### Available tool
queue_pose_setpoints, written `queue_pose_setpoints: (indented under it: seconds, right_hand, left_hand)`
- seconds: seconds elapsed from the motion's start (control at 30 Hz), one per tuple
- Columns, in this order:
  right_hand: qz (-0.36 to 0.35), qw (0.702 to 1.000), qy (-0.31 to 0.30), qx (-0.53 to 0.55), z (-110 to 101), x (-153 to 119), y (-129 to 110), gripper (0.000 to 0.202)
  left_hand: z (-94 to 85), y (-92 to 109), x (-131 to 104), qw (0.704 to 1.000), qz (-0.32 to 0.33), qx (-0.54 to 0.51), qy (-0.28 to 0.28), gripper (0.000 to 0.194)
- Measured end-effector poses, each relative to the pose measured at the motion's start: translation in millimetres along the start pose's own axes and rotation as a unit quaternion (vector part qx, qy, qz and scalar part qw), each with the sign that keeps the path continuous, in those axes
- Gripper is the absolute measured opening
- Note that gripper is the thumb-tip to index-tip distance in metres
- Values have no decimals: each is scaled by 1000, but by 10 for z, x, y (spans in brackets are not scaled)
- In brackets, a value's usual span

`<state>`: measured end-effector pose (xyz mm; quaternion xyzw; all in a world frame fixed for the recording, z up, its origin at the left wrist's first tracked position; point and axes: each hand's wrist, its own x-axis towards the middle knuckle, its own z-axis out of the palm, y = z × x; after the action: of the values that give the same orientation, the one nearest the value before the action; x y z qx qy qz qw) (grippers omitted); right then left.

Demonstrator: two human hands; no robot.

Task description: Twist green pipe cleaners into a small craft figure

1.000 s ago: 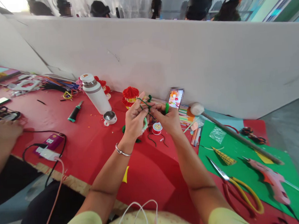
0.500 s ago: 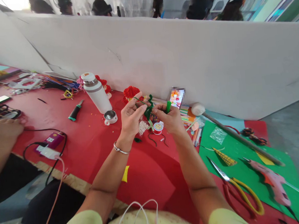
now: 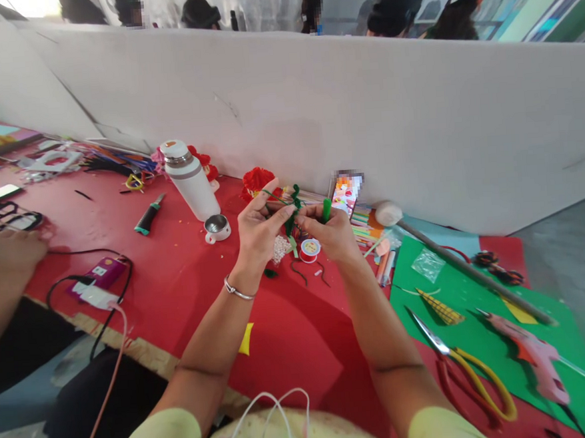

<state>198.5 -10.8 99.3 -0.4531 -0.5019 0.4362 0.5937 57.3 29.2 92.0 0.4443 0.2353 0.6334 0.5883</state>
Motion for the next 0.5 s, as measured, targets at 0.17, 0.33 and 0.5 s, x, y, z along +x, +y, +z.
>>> queue_pose_setpoints:
  seconds: [0.17,0.33,0.5]
  right_hand:
    - [2,1000,-13,2,0,4,24,30]
    - [4,1000,-14,1,5,7,26,28]
    - [7,1000,-10,-1,7,-2,3,27]
  left_hand:
    - [-7,7,16,1000,-4,-9,21,77]
    - [-23,-2,26,999,9,-14,34,78]
    - [-24,-4,26,998,14,-21,51,76]
